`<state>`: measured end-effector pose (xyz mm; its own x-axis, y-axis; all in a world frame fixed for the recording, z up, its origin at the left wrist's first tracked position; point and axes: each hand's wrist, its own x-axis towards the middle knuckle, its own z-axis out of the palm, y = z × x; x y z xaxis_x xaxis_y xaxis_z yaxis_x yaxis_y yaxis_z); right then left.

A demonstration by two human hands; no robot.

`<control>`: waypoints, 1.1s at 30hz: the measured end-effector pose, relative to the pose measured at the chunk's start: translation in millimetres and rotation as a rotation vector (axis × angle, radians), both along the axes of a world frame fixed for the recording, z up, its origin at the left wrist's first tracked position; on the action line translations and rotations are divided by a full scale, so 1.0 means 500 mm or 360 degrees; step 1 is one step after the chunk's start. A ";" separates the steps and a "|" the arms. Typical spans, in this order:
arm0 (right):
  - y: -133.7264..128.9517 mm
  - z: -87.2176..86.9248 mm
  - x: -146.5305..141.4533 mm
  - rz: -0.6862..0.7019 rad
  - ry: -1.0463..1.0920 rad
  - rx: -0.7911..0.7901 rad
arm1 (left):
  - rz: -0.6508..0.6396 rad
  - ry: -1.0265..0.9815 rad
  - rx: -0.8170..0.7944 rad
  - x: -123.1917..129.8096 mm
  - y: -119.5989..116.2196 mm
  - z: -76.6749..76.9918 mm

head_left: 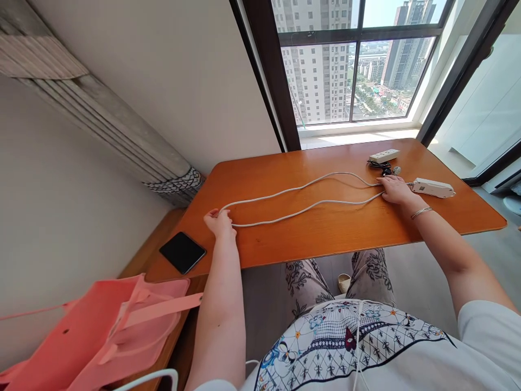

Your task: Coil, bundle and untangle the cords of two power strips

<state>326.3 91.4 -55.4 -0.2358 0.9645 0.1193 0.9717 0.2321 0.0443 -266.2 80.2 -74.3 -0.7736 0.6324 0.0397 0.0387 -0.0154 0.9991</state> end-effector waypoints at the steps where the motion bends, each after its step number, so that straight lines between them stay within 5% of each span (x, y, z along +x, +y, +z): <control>1: 0.002 0.000 -0.002 -0.0011 -0.0017 -0.0003 | 0.0059 -0.0038 -0.0010 0.001 0.000 0.001; 5: -0.006 0.001 0.020 0.0045 -0.0101 -0.0009 | 0.0118 -0.0194 -0.0034 -0.001 0.002 0.007; 12: -0.047 -0.012 0.096 0.0126 -0.0216 -0.0025 | -0.0092 -0.0445 -0.0126 -0.020 0.023 0.014; 21: -0.054 -0.010 0.140 -0.0055 0.0111 -0.0023 | 0.0022 -0.0173 -0.0091 0.003 0.054 0.001; 26: -0.015 -0.001 0.121 -0.0288 0.0503 0.0069 | 0.0059 0.0046 -0.0119 -0.002 0.041 -0.004; 30: 0.051 0.000 0.077 -0.0289 0.0565 0.0208 | -0.0194 0.0136 -0.0199 -0.008 0.032 -0.003; 33: 0.100 -0.002 0.044 -0.0322 0.0578 0.0302 | -0.0148 0.0281 -0.0095 -0.006 0.021 0.001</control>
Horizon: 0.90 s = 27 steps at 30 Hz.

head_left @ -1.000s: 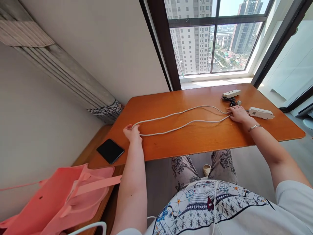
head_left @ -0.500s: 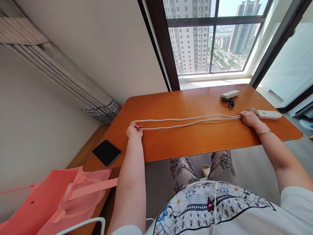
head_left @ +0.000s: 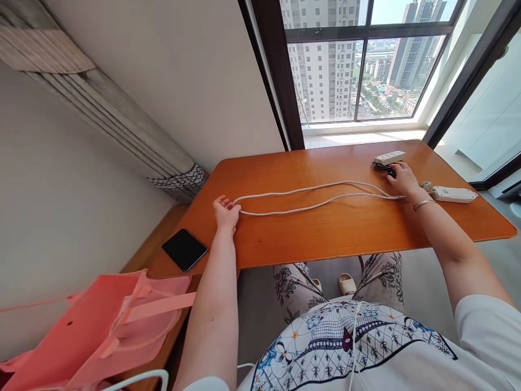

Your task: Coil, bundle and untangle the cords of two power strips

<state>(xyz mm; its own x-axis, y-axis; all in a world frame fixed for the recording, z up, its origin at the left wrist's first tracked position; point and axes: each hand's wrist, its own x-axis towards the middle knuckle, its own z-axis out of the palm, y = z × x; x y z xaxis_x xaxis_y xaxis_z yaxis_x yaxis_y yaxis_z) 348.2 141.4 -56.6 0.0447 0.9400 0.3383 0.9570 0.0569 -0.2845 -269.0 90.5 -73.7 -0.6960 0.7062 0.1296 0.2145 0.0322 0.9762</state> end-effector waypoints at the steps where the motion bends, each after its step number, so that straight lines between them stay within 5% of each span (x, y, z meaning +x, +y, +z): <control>1: 0.013 0.000 -0.009 -0.0039 -0.0002 -0.0024 | 0.0073 0.0076 0.0053 0.004 -0.005 0.002; 6: 0.044 0.012 -0.042 -0.0271 -0.0030 -0.0414 | 0.0285 0.0458 0.0304 0.049 -0.033 0.018; 10: 0.046 0.030 -0.064 -0.0353 -0.0028 -0.0477 | 0.0100 0.0621 0.0510 0.117 -0.050 0.028; 18: -0.019 0.047 -0.145 0.0127 0.0773 0.0035 | -0.0811 0.0607 0.0561 0.308 -0.066 0.034; 23: -0.095 0.063 -0.222 0.0421 0.0633 0.0613 | -0.1311 0.0730 0.0626 0.421 -0.068 0.040; 27: -0.143 0.048 -0.278 0.0588 0.0558 0.0823 | -0.1444 0.0941 0.0724 0.477 -0.070 0.056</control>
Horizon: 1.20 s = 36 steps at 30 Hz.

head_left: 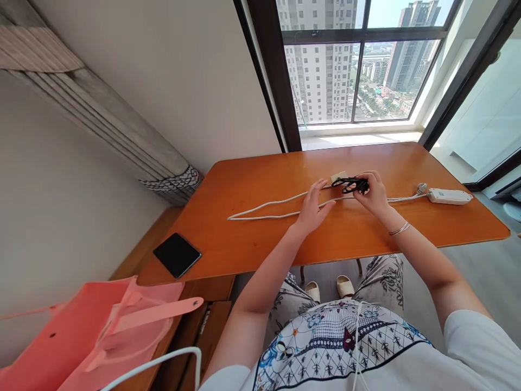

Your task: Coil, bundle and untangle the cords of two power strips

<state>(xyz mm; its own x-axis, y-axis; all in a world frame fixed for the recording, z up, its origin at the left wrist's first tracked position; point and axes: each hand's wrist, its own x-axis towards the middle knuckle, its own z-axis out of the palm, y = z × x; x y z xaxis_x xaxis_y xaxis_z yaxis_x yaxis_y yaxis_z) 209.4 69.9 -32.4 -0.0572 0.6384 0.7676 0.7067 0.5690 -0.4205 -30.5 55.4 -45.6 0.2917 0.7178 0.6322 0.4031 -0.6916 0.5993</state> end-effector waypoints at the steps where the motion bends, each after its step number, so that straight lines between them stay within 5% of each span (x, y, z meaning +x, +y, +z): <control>1: -0.009 -0.009 -0.013 0.0043 -0.0020 0.0031 | 0.0017 0.0044 0.0031 0.008 -0.001 0.003; 8: -0.046 -0.054 -0.057 0.0349 0.0031 0.0158 | 0.0247 0.0177 -0.0057 0.004 0.006 -0.008; 17: -0.062 -0.056 -0.021 0.0744 -0.0249 -0.0202 | 0.0284 -0.0111 -0.0370 -0.006 -0.002 -0.019; 25: -0.061 -0.085 -0.011 0.0575 -0.0288 -0.0079 | 0.0139 -0.0045 -0.0703 -0.014 -0.011 0.002; 30: -0.066 -0.081 -0.010 0.0550 -0.0281 0.0010 | 0.0196 -0.0949 -0.0892 0.002 -0.001 0.004; 36: -0.088 -0.076 -0.015 0.0507 -0.0281 -0.0333 | 0.0026 -0.2010 -0.0926 -0.030 -0.005 0.069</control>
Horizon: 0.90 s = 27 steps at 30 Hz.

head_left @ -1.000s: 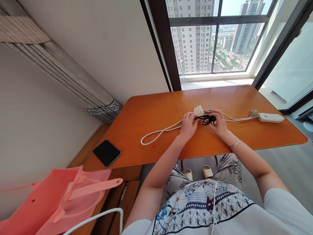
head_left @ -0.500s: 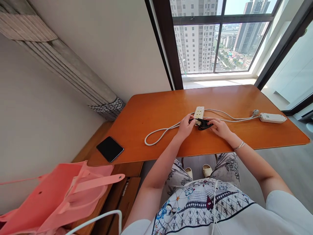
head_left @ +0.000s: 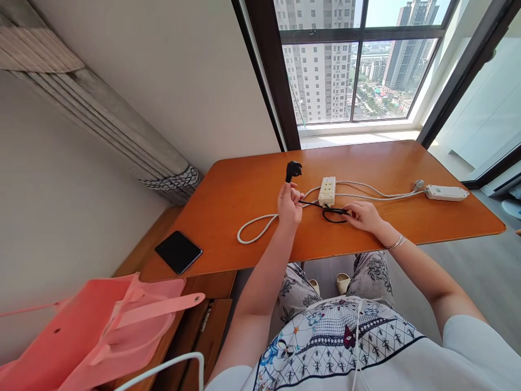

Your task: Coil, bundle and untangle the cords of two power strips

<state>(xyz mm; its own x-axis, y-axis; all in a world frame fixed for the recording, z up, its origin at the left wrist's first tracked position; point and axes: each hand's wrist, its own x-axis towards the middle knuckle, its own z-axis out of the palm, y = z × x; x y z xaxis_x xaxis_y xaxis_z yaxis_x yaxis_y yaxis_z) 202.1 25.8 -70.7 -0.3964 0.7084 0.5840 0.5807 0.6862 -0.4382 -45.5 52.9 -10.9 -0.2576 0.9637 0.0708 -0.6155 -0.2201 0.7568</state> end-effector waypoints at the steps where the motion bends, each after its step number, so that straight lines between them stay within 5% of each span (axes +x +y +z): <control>1: -0.002 0.001 0.000 -0.0017 0.0095 -0.0096 | 0.0014 -0.0086 0.0018 -0.010 -0.005 0.014; 6: 0.016 0.009 -0.004 0.0109 0.0344 -0.0589 | 0.0030 -0.0373 0.0150 -0.052 -0.044 0.081; 11: 0.064 0.025 -0.034 -0.0050 -0.0085 -0.0102 | -0.0005 -0.0380 0.0179 -0.065 -0.085 0.116; 20: 0.169 0.049 -0.089 0.0031 -0.0663 -0.0094 | -0.0031 -0.0407 0.0140 -0.104 -0.101 0.127; 27: 0.161 0.121 0.009 -0.0343 -0.0313 0.0316 | 0.0168 -0.0392 0.0204 -0.219 -0.068 0.097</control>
